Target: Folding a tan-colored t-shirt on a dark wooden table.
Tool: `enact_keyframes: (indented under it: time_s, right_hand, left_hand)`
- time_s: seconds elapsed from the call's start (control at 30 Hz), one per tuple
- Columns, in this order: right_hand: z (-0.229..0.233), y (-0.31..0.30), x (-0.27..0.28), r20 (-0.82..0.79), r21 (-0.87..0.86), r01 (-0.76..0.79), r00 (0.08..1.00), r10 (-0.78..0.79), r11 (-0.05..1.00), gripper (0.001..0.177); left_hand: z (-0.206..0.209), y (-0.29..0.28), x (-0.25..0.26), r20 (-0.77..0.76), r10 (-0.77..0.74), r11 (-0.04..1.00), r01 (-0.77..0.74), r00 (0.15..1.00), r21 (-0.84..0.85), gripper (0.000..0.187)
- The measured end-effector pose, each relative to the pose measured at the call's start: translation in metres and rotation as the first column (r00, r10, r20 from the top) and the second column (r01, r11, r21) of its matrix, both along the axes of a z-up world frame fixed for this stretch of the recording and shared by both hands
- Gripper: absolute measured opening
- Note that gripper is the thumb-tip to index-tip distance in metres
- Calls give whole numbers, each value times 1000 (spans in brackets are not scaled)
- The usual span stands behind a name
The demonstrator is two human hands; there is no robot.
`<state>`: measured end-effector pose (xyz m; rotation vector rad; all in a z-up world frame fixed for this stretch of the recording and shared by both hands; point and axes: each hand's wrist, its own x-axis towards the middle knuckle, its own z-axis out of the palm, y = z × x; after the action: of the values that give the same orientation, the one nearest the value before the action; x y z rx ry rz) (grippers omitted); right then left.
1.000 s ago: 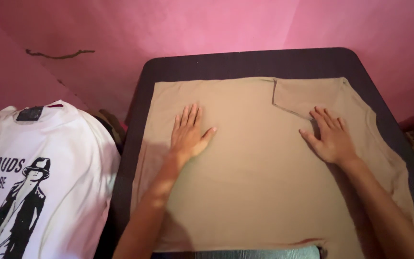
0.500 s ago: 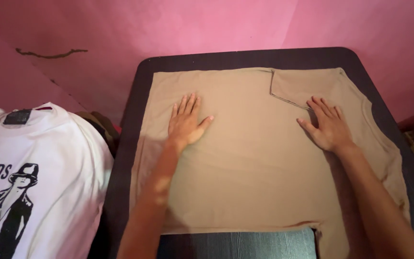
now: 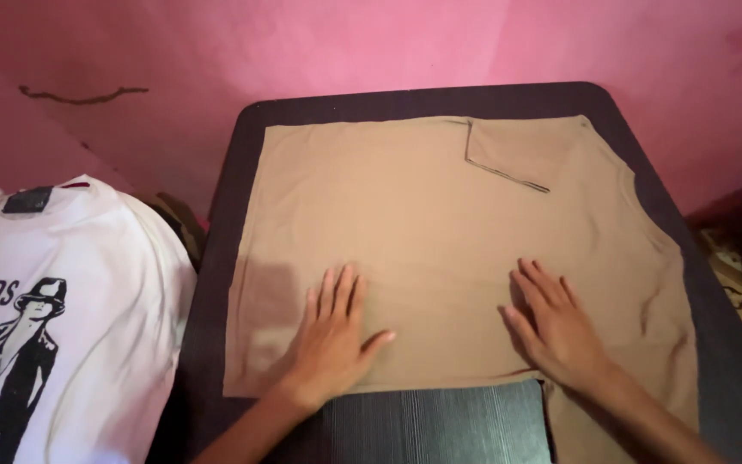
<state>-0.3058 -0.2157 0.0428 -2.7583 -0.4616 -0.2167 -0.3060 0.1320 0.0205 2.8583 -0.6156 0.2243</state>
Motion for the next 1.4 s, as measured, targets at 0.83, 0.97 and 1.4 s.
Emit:
enact_keyframes:
  time_s: [0.83, 0.97, 1.4]
  right_hand:
    - [-11, -38, -57, 412, 97, -101, 910, 53, 990, 29]
    - [0, -54, -90, 356, 81, -67, 934, 34, 995, 27]
    - [-8, -99, -191, 269, 104, 104, 955, -129, 989, 19]
  left_hand:
    - [-6, 74, -48, -25, 244, 966, -241, 969, 91, 89]
    - [1, 80, -43, -175, 279, 951, -246, 944, 189, 92]
    - [16, -10, -88, 183, -151, 988, 154, 971, -2, 74]
